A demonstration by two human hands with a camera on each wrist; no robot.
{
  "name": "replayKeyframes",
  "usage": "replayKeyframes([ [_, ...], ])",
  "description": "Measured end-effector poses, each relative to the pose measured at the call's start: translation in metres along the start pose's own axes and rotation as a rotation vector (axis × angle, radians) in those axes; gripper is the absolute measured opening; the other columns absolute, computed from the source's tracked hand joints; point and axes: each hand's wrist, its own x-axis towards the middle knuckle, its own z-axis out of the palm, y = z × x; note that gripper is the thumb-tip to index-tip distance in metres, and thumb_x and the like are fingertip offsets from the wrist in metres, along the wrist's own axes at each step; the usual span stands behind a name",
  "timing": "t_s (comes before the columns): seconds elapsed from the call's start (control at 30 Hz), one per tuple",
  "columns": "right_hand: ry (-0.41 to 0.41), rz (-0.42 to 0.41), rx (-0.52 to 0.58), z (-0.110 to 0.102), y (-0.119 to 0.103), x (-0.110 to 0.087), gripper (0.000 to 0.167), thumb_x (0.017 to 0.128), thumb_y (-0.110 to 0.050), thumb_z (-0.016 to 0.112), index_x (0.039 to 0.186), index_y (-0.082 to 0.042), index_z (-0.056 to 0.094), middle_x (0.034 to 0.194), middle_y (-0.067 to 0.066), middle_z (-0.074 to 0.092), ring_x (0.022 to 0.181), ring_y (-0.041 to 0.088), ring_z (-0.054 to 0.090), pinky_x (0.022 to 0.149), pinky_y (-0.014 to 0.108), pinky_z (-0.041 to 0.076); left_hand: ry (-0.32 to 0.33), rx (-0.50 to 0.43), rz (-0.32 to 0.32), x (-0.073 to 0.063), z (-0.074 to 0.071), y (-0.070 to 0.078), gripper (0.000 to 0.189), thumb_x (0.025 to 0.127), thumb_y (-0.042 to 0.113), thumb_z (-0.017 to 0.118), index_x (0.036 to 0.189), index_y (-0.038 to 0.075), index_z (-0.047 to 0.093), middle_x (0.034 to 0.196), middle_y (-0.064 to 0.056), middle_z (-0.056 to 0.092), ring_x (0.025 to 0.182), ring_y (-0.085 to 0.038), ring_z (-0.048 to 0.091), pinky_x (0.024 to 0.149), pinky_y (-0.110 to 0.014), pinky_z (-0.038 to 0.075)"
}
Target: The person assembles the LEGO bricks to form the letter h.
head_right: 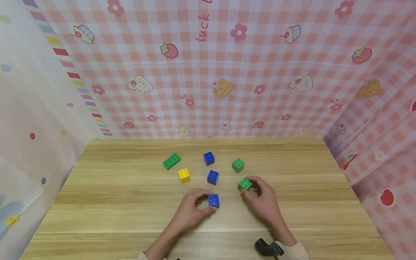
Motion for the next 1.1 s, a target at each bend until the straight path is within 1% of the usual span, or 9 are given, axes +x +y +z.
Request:
replayKeyframes([
  [0.13,-0.006,0.0,0.0,0.001,-0.001,0.001,0.041,0.092,-0.02,0.079,0.13,-0.012,0.065,0.111,0.007,0.073,0.098,0.019,0.065,0.083,0.02,0.055,0.003,0.012,0.02,0.0,-0.001,-0.001,0.039,0.085,0.033,0.084,0.121,0.026,0.072,0.118,0.009,0.07,0.11,-0.012,0.057,0.091,-0.027,0.052],
  [0.23,-0.005,0.0,-0.003,0.001,-0.002,0.001,0.041,0.091,-0.02,0.079,0.129,-0.012,0.065,0.113,0.008,0.074,0.1,0.019,0.068,0.085,0.018,0.055,-0.004,0.014,0.022,0.0,-0.002,-0.003,0.038,0.085,0.033,0.084,0.121,0.027,0.072,0.118,0.01,0.07,0.11,-0.011,0.057,0.092,-0.027,0.052],
  [0.3,-0.003,-0.004,-0.004,0.001,-0.003,0.001,0.041,0.091,-0.019,0.079,0.129,-0.012,0.065,0.113,0.008,0.074,0.1,0.018,0.068,0.086,0.016,0.054,-0.012,0.014,0.018,0.0,-0.003,-0.003,0.038,0.085,0.033,0.084,0.121,0.027,0.072,0.118,0.011,0.07,0.11,-0.01,0.057,0.092,-0.025,0.052],
  [0.43,-0.013,-0.001,0.005,0.002,-0.004,0.002,0.041,0.09,-0.019,0.08,0.129,-0.012,0.066,0.114,0.007,0.074,0.099,0.013,0.068,0.087,0.016,0.055,-0.022,0.014,0.032,0.0,-0.004,-0.005,0.037,0.085,0.031,0.084,0.12,0.025,0.072,0.118,0.009,0.07,0.109,-0.011,0.058,0.091,-0.025,0.053],
  [0.6,-0.027,0.015,0.017,0.003,-0.005,0.001,0.041,0.09,-0.019,0.08,0.128,-0.013,0.066,0.115,0.006,0.075,0.099,0.011,0.068,0.089,0.018,0.056,-0.034,0.011,0.046,-0.002,-0.006,-0.006,0.036,0.085,0.029,0.084,0.119,0.023,0.073,0.118,0.007,0.07,0.108,-0.012,0.058,0.089,-0.024,0.054],
  [0.83,-0.023,-0.009,0.005,0.002,-0.008,0.003,0.04,0.09,-0.018,0.08,0.127,-0.014,0.067,0.114,0.004,0.074,0.099,0.016,0.069,0.088,0.019,0.057,-0.038,0.011,0.053,-0.001,-0.009,-0.004,0.036,0.086,0.028,0.083,0.121,0.024,0.073,0.119,0.006,0.07,0.11,-0.013,0.06,0.092,-0.025,0.055],
  [0.93,-0.034,-0.001,0.018,0.002,-0.01,0.003,0.04,0.09,-0.019,0.08,0.127,-0.014,0.067,0.114,0.004,0.074,0.099,0.017,0.069,0.087,0.021,0.057,-0.038,0.006,0.057,-0.001,-0.01,-0.005,0.036,0.086,0.026,0.083,0.121,0.023,0.073,0.119,0.006,0.071,0.111,-0.014,0.06,0.094,-0.025,0.056],
  [1.1,-0.058,0.018,0.026,0.004,-0.014,0.001,0.04,0.09,-0.02,0.08,0.128,-0.015,0.066,0.115,0.004,0.074,0.101,0.017,0.069,0.09,0.024,0.058,-0.044,0.001,0.058,-0.003,-0.011,-0.007,0.036,0.086,0.025,0.083,0.121,0.022,0.073,0.119,0.005,0.07,0.112,-0.014,0.061,0.094,-0.025,0.057],
])
